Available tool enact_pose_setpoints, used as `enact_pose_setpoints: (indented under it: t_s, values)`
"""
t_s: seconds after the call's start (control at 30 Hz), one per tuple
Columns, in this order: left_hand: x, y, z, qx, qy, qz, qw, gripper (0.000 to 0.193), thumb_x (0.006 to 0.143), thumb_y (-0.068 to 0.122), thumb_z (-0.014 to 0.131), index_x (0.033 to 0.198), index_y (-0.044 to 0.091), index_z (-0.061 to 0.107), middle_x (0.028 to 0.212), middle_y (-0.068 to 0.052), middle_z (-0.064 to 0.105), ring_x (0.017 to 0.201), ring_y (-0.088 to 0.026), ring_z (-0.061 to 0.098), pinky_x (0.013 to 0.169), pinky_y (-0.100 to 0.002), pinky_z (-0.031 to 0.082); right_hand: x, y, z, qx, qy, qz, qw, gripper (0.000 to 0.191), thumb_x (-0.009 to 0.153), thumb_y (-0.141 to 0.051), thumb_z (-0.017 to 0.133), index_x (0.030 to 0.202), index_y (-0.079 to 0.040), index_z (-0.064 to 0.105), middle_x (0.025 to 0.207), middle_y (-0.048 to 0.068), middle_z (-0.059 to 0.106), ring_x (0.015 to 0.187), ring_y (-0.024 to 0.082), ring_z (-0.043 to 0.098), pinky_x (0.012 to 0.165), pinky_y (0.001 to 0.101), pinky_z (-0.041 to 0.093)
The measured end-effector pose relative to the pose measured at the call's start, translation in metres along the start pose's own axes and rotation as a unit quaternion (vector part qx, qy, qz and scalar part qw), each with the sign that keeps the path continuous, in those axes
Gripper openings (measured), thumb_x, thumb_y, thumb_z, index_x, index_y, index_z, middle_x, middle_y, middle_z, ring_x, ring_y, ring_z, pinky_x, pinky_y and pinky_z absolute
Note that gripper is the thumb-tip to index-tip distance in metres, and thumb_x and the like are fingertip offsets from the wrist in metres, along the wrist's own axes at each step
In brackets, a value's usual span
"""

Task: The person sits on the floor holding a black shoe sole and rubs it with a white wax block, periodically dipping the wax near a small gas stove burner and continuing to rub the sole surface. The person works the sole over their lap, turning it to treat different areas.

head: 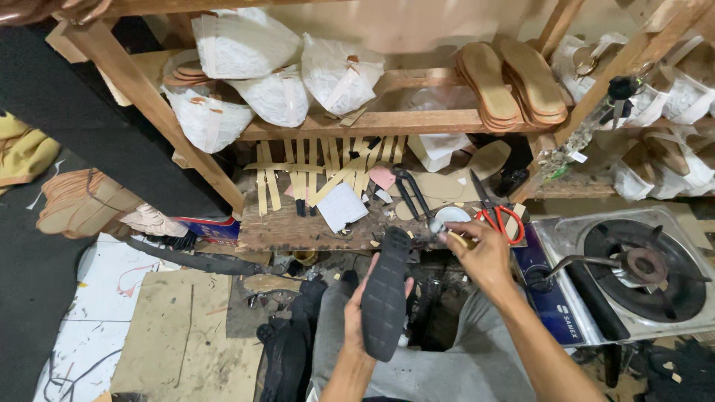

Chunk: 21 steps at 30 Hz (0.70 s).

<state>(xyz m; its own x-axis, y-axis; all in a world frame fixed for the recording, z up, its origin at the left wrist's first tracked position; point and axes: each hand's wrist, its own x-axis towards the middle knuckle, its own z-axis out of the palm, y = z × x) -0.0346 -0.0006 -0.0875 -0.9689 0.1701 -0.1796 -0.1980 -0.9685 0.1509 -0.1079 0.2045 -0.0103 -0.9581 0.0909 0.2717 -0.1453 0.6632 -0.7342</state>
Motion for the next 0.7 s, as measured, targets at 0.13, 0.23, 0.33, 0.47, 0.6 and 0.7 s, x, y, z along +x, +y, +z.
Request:
enact_pose_setpoints:
  t_s: [0.13,0.23,0.33,0.47,0.6,0.7]
  values:
    - [0.008,-0.011,0.016,0.004,-0.049,-0.024,0.999,0.053,0.104,0.021,0.040,0.156,0.012,0.041,0.140,-0.014,0.061,0.118,-0.024,0.063,0.106,-0.042,0.049,-0.054,-0.043,-0.002,0.068,-0.037,-0.010,0.997,0.029,0.078,-0.020,0.082,0.104,-0.007,0.080,0.093,0.008,0.075,0.077,0.020,0.074,0.070,0.0324,0.057]
    - [0.010,-0.019,0.019,0.011,-0.100,-0.026,0.995,0.052,0.109,0.022,0.038,0.161,0.012,0.038,0.143,-0.014,0.059,0.117,-0.023,0.062,0.103,-0.036,0.051,-0.064,-0.059,0.000,0.060,-0.031,-0.091,0.994,0.027,0.078,-0.016,0.082,0.103,-0.006,0.080,0.093,0.008,0.073,0.081,0.022,0.072,0.072,0.0328,0.056]
    - [0.009,-0.023,0.021,0.010,-0.070,-0.048,0.996,0.054,0.109,0.021,0.036,0.163,0.014,0.037,0.143,-0.010,0.058,0.117,-0.021,0.063,0.102,-0.033,0.053,-0.066,-0.065,0.003,0.010,0.022,-0.124,0.992,0.024,0.080,-0.013,0.082,0.102,-0.006,0.080,0.094,0.009,0.071,0.085,0.025,0.070,0.075,0.0350,0.055]
    - [0.009,-0.020,0.023,0.000,-0.128,-0.048,0.991,0.054,0.110,0.024,0.035,0.163,0.016,0.035,0.140,-0.013,0.059,0.114,-0.021,0.063,0.102,-0.033,0.053,-0.079,-0.072,0.002,0.006,0.018,-0.163,0.986,0.023,0.078,-0.013,0.083,0.099,-0.007,0.080,0.089,0.008,0.068,0.081,0.026,0.068,0.072,0.0361,0.055]
    - [0.008,-0.015,0.024,0.017,-0.144,-0.050,0.988,0.053,0.107,0.024,0.034,0.159,0.018,0.034,0.140,-0.014,0.059,0.114,-0.024,0.066,0.095,-0.033,0.055,-0.083,-0.073,-0.001,0.023,-0.007,-0.233,0.972,0.025,0.076,-0.013,0.083,0.099,-0.007,0.079,0.091,0.009,0.068,0.082,0.026,0.069,0.070,0.0352,0.056]
    - [0.007,-0.017,0.027,-0.080,-0.168,-0.070,0.980,0.054,0.117,0.018,0.034,0.171,0.012,0.030,0.149,-0.018,0.056,0.119,-0.025,0.063,0.104,-0.036,0.057,-0.078,-0.073,-0.003,-0.017,0.049,-0.210,0.976,0.023,0.078,-0.010,0.083,0.100,-0.006,0.078,0.094,0.010,0.068,0.083,0.027,0.069,0.071,0.0366,0.056]
